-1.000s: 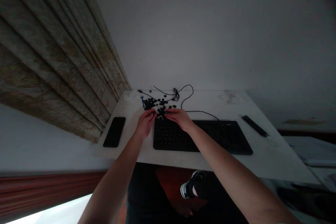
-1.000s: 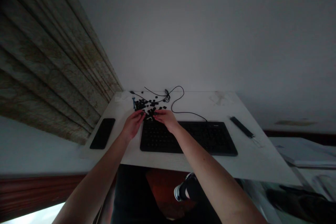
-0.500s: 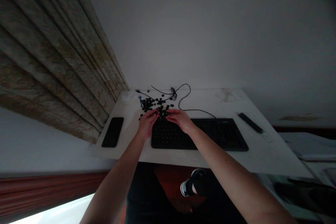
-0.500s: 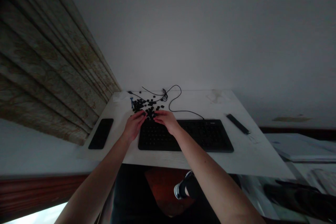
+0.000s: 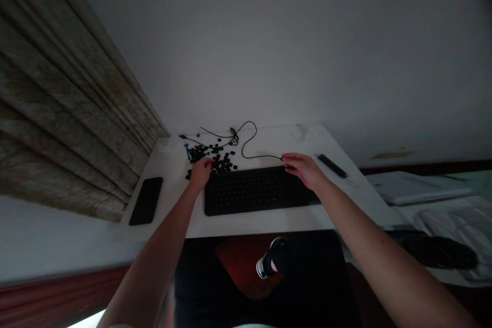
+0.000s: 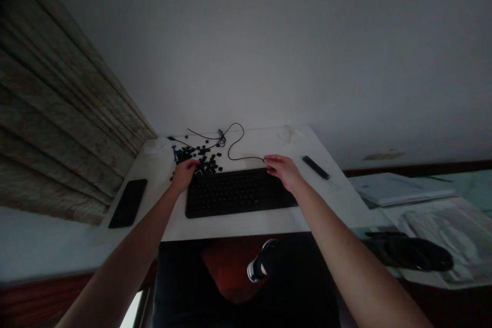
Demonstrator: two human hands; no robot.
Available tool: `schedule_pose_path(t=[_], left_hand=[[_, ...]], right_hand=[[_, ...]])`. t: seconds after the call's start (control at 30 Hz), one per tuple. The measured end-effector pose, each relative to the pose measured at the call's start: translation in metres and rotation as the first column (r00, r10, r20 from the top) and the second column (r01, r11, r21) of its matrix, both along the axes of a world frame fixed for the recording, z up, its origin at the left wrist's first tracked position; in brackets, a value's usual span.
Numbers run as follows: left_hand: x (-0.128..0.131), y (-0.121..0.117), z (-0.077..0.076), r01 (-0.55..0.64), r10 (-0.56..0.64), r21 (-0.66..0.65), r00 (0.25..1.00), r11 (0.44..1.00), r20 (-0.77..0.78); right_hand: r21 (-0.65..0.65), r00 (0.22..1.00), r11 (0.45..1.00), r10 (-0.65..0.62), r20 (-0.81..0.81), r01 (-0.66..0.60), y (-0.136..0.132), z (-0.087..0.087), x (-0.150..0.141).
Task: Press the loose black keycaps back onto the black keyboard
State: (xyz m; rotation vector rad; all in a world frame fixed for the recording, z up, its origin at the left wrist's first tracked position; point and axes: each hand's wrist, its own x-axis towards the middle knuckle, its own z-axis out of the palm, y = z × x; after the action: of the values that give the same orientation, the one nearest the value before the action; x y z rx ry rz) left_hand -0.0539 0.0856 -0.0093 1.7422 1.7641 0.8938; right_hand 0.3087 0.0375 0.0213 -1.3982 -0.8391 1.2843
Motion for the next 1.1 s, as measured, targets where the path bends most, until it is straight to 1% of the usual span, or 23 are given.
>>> schedule_pose_path(t=[0.07,0.17,0.3,0.4,0.5,0.57,0.63,0.7,0.73,0.8,0.83,0.9,1.0,1.1], left_hand=[[0.005,0.000,0.001,0.026,-0.025,0.006,0.998,1.000,-0.064],[0.009,-0.001,0.003,0.040,-0.037,0.016,0.987,0.999,-0.156],[0.011,-0.003,0.003,0.043,-0.040,0.008,0.973,0.999,-0.226],[0.009,-0.005,0.004,0.050,-0.043,0.024,0.967,0.998,-0.252],[0.006,-0.007,0.008,0.042,-0.017,0.086,0.960,0.995,-0.279],[0.006,-0.013,0.012,0.011,0.037,0.167,0.960,0.986,-0.279],[0.011,-0.025,0.015,-0.027,0.100,0.265,0.960,0.964,-0.263],[0.023,-0.044,0.016,-0.018,0.111,0.339,0.960,0.941,-0.257],[0.032,-0.056,0.014,0.032,0.069,0.351,0.960,0.936,-0.271],[0.053,-0.083,0.009,0.197,-0.082,0.338,0.942,0.920,-0.324],[0.063,-0.096,0.005,0.274,-0.152,0.329,0.923,0.904,-0.354],[0.080,-0.117,-0.003,0.368,-0.223,0.318,0.884,0.874,-0.410],[0.093,-0.133,-0.011,0.394,-0.226,0.320,0.862,0.862,-0.453],[0.092,-0.134,-0.015,0.379,-0.219,0.326,0.873,0.866,-0.435]], right_hand=[[-0.009,0.999,1.000,-0.029,0.032,0.029,-0.008,-0.003,0.014],[-0.001,0.996,0.999,-0.047,0.079,0.047,-0.018,-0.009,0.024],[0.009,0.989,0.999,-0.041,0.140,0.040,-0.027,-0.016,0.022],[0.010,0.989,0.999,-0.042,0.144,0.041,-0.029,-0.019,0.018],[0.006,0.993,1.000,-0.023,0.118,0.023,-0.030,-0.018,0.016],[0.002,0.994,1.000,-0.011,0.109,0.011,-0.031,-0.017,0.015],[-0.002,0.994,1.000,0.002,0.112,-0.002,-0.033,-0.016,0.014],[-0.005,0.992,1.000,0.023,0.126,-0.022,-0.035,-0.015,0.012],[-0.005,0.990,0.999,0.034,0.136,-0.034,-0.036,-0.015,0.010],[0.000,0.986,0.999,0.047,0.163,-0.047,-0.036,-0.014,0.005],[0.001,0.983,0.999,0.048,0.176,-0.049,-0.037,-0.014,0.002],[0.005,0.979,0.999,0.051,0.198,-0.053,-0.037,-0.013,-0.003],[0.014,0.971,0.996,0.079,0.226,-0.084,-0.038,-0.011,-0.007],[0.016,0.961,0.994,0.104,0.257,-0.111,-0.040,-0.010,-0.008]])
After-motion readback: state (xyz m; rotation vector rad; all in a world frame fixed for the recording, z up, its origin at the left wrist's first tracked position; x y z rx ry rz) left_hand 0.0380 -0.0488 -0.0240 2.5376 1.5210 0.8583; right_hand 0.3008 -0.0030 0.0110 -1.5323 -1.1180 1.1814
